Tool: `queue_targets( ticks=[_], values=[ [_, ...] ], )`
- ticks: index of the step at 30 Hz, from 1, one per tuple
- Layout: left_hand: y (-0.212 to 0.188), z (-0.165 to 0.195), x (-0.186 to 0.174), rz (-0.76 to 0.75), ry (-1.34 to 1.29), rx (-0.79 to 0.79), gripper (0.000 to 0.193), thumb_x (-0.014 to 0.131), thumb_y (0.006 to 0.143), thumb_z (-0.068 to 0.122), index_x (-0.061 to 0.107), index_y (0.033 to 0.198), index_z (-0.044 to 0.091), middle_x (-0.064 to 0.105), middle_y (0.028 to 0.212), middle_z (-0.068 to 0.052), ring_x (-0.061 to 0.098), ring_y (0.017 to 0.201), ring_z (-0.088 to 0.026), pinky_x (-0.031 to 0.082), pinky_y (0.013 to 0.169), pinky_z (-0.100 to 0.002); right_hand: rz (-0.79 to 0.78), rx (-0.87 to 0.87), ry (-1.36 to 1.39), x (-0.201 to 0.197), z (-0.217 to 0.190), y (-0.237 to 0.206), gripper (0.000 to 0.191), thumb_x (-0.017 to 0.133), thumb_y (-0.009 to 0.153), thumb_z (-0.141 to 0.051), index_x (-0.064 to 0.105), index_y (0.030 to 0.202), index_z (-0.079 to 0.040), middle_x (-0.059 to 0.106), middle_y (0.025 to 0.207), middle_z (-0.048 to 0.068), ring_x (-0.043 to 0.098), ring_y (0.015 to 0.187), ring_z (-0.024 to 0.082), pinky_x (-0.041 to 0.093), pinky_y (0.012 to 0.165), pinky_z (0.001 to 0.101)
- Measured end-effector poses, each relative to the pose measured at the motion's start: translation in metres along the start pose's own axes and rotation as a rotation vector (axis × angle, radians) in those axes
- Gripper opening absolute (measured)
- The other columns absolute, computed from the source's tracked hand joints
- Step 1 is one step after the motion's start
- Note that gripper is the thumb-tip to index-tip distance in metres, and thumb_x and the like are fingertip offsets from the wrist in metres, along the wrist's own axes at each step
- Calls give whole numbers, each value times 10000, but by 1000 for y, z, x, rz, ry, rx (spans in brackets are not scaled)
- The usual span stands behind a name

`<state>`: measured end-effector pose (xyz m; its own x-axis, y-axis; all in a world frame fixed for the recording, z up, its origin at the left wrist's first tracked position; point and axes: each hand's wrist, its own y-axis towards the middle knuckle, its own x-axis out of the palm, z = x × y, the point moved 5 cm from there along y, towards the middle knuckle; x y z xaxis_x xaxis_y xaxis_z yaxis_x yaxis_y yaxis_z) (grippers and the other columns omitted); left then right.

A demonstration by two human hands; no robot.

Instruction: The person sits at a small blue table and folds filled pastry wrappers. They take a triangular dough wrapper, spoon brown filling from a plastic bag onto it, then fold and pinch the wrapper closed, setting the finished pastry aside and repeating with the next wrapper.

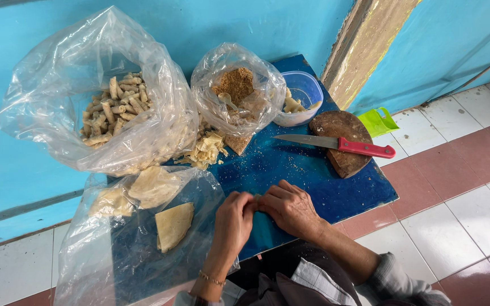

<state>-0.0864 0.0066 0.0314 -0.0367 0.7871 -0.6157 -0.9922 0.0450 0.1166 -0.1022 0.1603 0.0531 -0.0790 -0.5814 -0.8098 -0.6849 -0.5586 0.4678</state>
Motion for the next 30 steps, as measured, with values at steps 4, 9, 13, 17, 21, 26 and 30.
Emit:
queue_targets(
  ticks=[4, 9, 13, 17, 21, 26, 30],
  values=[
    [-6, 1, 6, -1, 149, 196, 93, 712, 904, 62, 705, 988, 21, 657, 956, -107, 656, 962, -301, 541, 799, -414, 3, 89, 13, 3, 4, 1, 71, 762, 863, -213, 771, 905, -156, 670, 901, 2, 616, 854, 203, 531, 719, 361],
    [2, -5, 14, -42, 248, 173, 157, 686, 861, -13, 708, 1011, 27, 613, 961, -117, 649, 981, -301, 556, 853, -406, 69, 5, -69, 0, -5, -4, 244, 777, 819, -284, 768, 991, -110, 699, 922, 0, 606, 825, 209, 484, 659, 377],
    [4, -5, 14, -42, 279, 186, 137, 711, 847, -8, 692, 981, 9, 603, 980, -129, 638, 996, -318, 556, 851, -415, 13, 2, -80, 2, 1, -2, 156, 768, 842, -251, 786, 966, -157, 712, 876, -32, 595, 787, 187, 450, 621, 370],
    [-4, -7, 12, -20, 148, 196, 218, 709, 841, -16, 674, 1055, 3, 616, 1000, -126, 650, 1001, -309, 570, 815, -402, 38, 6, -77, 4, 4, -1, 91, 767, 867, -241, 766, 921, -168, 695, 876, -32, 587, 821, 182, 464, 676, 344],
    [-4, -6, 14, 33, 250, 265, 149, 699, 888, -19, 702, 1032, 23, 638, 989, -96, 666, 997, -286, 586, 854, -384, 101, -18, -160, 4, 0, -6, 130, 766, 829, -228, 757, 933, -149, 704, 955, 7, 593, 855, 196, 446, 660, 358],
    [-1, -3, 11, 89, 207, 250, 159, 702, 865, -36, 701, 1018, 7, 613, 1011, -113, 667, 1001, -282, 590, 832, -369, 59, -57, -148, 3, 3, -3, 152, 750, 860, -181, 764, 1012, -168, 715, 1005, -43, 613, 885, 172, 437, 690, 364],
    [-3, 1, 11, 115, 216, 294, 220, 694, 860, -45, 685, 1078, -11, 603, 1042, -126, 646, 1023, -303, 569, 840, -394, 39, -55, -217, 2, 6, 1, 227, 728, 811, -159, 763, 1035, -153, 727, 1042, -5, 623, 952, 212, 445, 724, 375]
  ],
)
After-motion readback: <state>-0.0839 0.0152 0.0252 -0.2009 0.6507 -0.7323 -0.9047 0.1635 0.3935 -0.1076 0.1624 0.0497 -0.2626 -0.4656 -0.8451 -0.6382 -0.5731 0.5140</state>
